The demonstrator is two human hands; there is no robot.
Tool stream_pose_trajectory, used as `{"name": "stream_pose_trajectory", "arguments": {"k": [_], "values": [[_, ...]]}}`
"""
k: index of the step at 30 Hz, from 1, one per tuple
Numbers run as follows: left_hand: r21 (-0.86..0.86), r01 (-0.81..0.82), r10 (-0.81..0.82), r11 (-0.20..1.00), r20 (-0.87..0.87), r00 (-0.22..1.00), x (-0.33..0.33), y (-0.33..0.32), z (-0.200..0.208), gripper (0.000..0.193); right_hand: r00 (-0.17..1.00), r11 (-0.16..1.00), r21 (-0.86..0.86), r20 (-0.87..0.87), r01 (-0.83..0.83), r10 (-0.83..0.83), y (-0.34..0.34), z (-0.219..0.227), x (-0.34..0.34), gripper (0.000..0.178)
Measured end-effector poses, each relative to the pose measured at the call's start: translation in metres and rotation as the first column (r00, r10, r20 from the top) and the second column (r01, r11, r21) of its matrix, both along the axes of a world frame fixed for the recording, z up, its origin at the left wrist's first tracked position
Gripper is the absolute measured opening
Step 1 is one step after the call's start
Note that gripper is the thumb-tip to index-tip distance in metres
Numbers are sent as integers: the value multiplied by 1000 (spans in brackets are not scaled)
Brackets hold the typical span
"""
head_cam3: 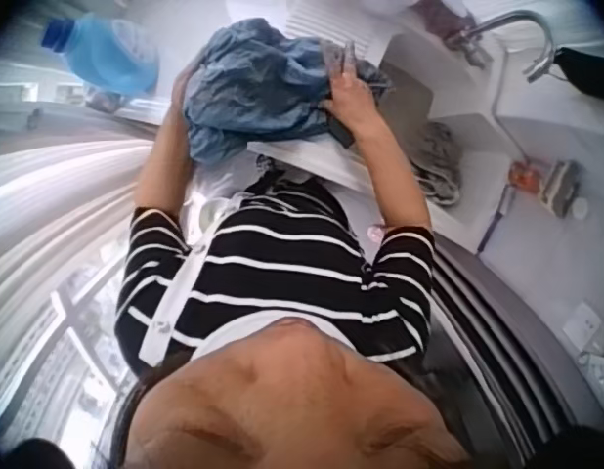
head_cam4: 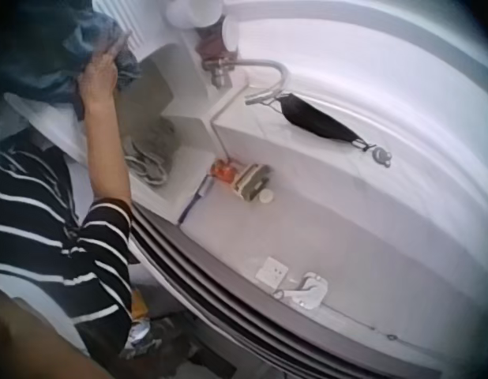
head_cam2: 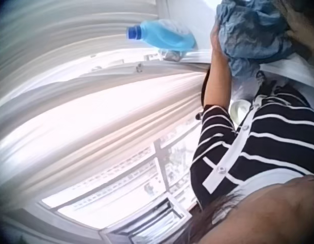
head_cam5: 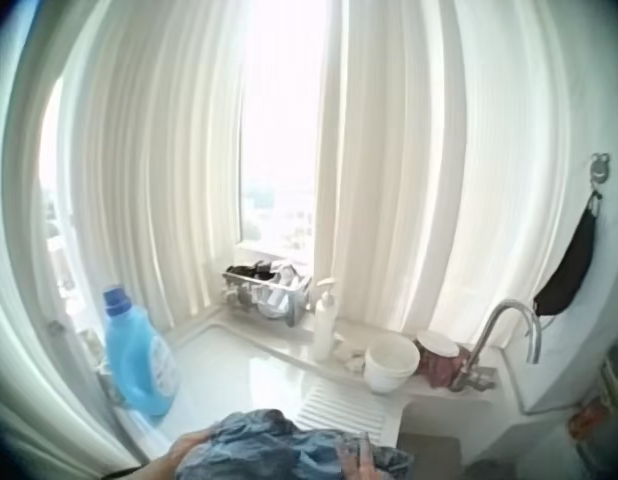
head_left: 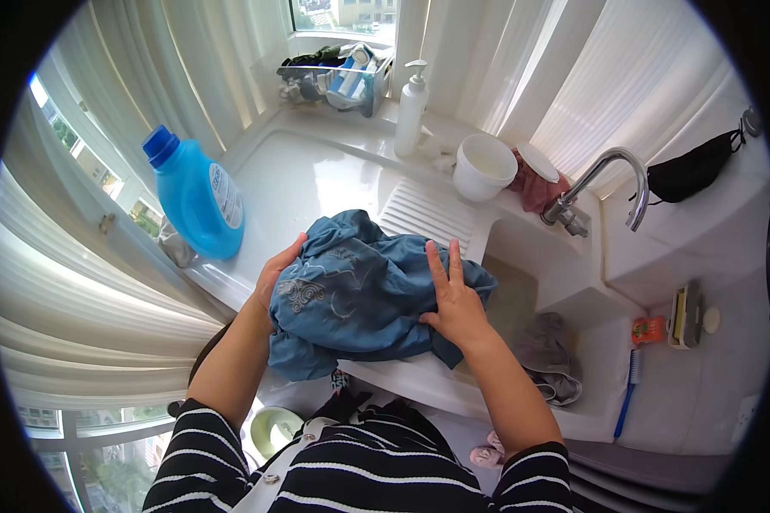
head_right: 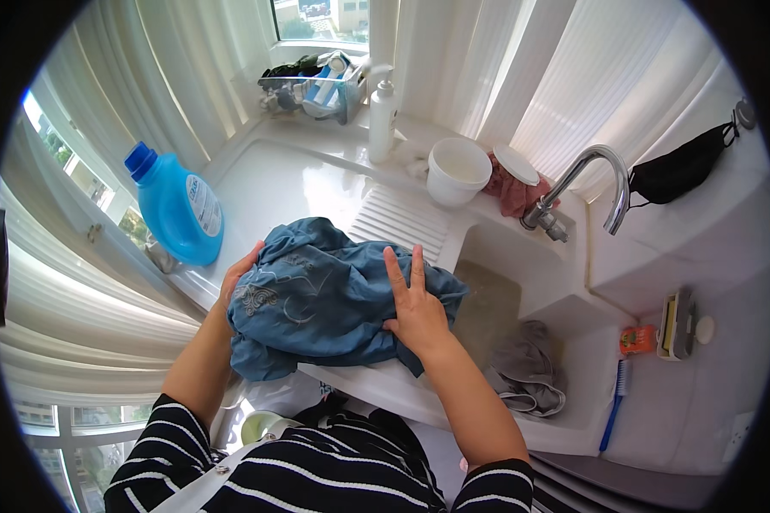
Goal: The person hand-washes a grey garment in a sink, scrubbing it against the washboard and rinsing it thoroughly. After wringing out the excess water, the person places the garment into a washing machine and closes the door.
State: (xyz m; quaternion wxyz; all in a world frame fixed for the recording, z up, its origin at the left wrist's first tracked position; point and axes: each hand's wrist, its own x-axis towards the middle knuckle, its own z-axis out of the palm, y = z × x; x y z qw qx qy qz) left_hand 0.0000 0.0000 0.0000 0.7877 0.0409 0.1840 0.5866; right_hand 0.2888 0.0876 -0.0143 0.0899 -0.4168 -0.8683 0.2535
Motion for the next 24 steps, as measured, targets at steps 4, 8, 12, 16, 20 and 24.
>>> {"name": "stream_pose_trajectory", "arguments": {"k": [4, 8, 12, 16, 20, 24], "values": [[64, -17, 17, 998, -3, 1000, 30, 5, 12, 63, 975, 993, -112, 221, 43, -17, 18, -9, -21, 104], [56, -203, 203, 978, 1, 979, 57, -8, 9, 67, 997, 996, -33, -3, 81, -81, 37, -39, 1, 61], [12, -338, 337, 941, 14, 941, 45, -50, -1, 58, 736, 857, -497, -528, 136, -423, 56, -48, 32, 34], [-74, -449, 445, 891, -60, 894, 22, -117, -18, 47, 446, 706, -700, -669, -110, -594, 14, 24, 14, 34], [-22, -500, 501, 866, 45, 865, 0, -166, -26, 44, 307, 594, -740, -672, -316, -674, -64, 63, -40, 38], [-21, -678, 678, 735, 44, 734, -23, -223, -38, 37, 354, 436, -809, -572, -394, -740, -158, 42, -105, 39]]}}
